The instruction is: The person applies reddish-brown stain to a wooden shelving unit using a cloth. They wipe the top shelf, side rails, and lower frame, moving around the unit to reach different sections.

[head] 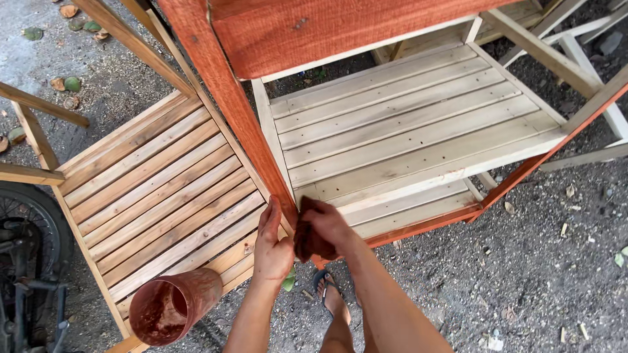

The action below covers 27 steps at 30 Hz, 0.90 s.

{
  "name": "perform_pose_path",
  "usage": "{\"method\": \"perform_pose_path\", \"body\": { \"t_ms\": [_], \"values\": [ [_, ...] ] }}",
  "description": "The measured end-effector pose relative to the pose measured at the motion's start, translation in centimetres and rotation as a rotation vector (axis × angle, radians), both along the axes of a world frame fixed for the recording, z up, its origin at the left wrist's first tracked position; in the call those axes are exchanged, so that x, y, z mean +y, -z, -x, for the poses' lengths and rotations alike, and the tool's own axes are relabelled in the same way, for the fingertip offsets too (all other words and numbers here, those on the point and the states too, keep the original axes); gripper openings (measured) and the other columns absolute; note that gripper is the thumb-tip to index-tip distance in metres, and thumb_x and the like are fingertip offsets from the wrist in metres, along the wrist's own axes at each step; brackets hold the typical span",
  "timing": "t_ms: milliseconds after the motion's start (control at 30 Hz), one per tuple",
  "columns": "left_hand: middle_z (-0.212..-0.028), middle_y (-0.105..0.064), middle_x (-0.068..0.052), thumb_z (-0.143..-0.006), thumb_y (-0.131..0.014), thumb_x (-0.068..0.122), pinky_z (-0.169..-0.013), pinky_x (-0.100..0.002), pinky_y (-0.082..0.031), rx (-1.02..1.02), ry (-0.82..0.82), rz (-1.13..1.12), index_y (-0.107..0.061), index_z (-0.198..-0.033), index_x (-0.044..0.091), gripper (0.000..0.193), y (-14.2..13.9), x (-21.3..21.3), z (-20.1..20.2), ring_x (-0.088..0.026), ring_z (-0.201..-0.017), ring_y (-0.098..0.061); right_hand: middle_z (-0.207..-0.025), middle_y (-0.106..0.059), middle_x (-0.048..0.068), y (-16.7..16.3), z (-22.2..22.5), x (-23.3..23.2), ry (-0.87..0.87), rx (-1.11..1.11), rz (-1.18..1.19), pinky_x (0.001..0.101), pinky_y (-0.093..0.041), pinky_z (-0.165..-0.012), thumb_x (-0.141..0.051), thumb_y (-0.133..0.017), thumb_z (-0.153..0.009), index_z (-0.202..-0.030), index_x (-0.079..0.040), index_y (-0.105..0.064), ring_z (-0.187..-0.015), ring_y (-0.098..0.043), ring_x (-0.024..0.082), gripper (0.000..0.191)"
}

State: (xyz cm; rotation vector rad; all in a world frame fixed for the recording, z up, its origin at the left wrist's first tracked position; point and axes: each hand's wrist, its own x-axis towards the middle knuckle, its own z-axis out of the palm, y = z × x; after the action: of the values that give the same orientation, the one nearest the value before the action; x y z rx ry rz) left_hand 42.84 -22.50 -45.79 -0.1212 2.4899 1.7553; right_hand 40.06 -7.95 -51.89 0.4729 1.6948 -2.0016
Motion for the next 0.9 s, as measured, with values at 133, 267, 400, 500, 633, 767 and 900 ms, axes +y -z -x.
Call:
{"method": "perform_pose_path", "body": {
  "t_ms": [133, 267, 400, 500, 633, 767, 900],
  "values": [
    [-0.161, -0.039, -0.016, -0.066, -0.044, -0.013, -0.121, -0.033, -0.025, -0.018, 0.018, 0.043, -0.04, -0.155, 0.008, 0.091, -0.1, 0.0, -0.1, -0.028, -0.153, -0.032, -0.103, -0.073, 0.013, -0.3, -0.6, -1.3, -0.205, 0.219, -0.547, 0.038, -0.056, -0.083, -0.022, -0.073, -0.079, -0.137, -0.011, -0.061, -0.094, -0.071, 0.025, 0.06],
    [-0.164, -0.035, -0.019, -0.062, -0.043, -0.012, -0.123, -0.033, -0.02, 0.004, 0.046, 0.037, -0.041, -0.154, 0.006, 0.093, -1.3, -0.1, 0.3, -0.027, -0.155, -0.028, -0.095, -0.078, 0.011, -0.4, -1.4, 2.2, -0.436, -0.115, -0.287, 0.0348, -0.059, -0.077, -0.016, -0.063, -0.078, -0.125, -0.003, -0.073, -0.086, -0.073, 0.02, 0.05],
    [-0.147, -0.052, -0.018, -0.077, -0.048, -0.004, -0.113, -0.034, -0.036, -0.181, 0.145, 0.206, -0.047, -0.146, 0.005, 0.07, -3.5, -1.0, 1.3, -0.029, -0.137, -0.048, -0.097, -0.078, 0.012, -1.0, -3.2, 7.0, -0.328, -0.076, -0.295, 0.0351, -0.06, -0.076, -0.01, -0.064, -0.076, -0.124, 0.0, -0.069, -0.086, -0.073, 0.022, 0.049],
    [-0.121, -0.077, -0.013, -0.093, -0.054, 0.006, -0.099, -0.032, -0.054, -0.389, 0.175, 0.216, -0.073, -0.126, 0.008, 0.038, -4.8, -0.5, 2.0, -0.023, -0.11, -0.073, -0.105, -0.075, 0.014, -2.2, -5.0, 10.0, 0.042, -0.126, -0.246, 0.0369, -0.059, -0.079, -0.007, -0.065, -0.077, -0.133, -0.004, -0.062, -0.091, -0.07, 0.024, 0.057],
    [-0.109, -0.079, -0.009, -0.091, -0.064, 0.011, -0.083, -0.031, -0.059, -0.22, 0.233, -0.057, -0.073, -0.122, 0.007, 0.032, -5.6, 4.5, 1.8, -0.016, -0.09, -0.073, -0.122, -0.068, 0.013, -5.0, -6.3, 13.1, 0.374, -0.013, 0.017, 0.0362, -0.054, -0.091, -0.003, -0.06, -0.075, -0.14, -0.004, -0.057, -0.108, -0.065, 0.023, 0.065],
    [-0.133, -0.06, -0.012, -0.089, -0.075, 0.031, -0.086, -0.031, -0.057, -0.315, 0.207, -0.206, -0.042, -0.148, 0.015, 0.07, -6.0, 12.9, 0.4, -0.016, -0.103, -0.069, -0.131, -0.064, 0.01, -8.1, -6.4, 16.6, 0.598, 0.066, 0.272, 0.038, -0.05, -0.1, 0.0, -0.055, -0.074, -0.145, -0.015, -0.047, -0.118, -0.062, 0.025, 0.073],
    [-0.136, -0.065, -0.01, -0.09, -0.077, 0.051, -0.09, -0.033, -0.052, -0.367, 0.188, -0.378, -0.035, -0.152, 0.015, 0.082, -6.3, 20.0, -2.2, -0.017, -0.116, -0.067, -0.134, -0.062, 0.017, -10.7, -6.3, 21.0, 0.521, 0.286, 0.554, 0.0423, -0.05, -0.101, -0.003, -0.056, -0.077, -0.144, -0.002, -0.05, -0.121, -0.06, 0.031, 0.068]
  ]
}}
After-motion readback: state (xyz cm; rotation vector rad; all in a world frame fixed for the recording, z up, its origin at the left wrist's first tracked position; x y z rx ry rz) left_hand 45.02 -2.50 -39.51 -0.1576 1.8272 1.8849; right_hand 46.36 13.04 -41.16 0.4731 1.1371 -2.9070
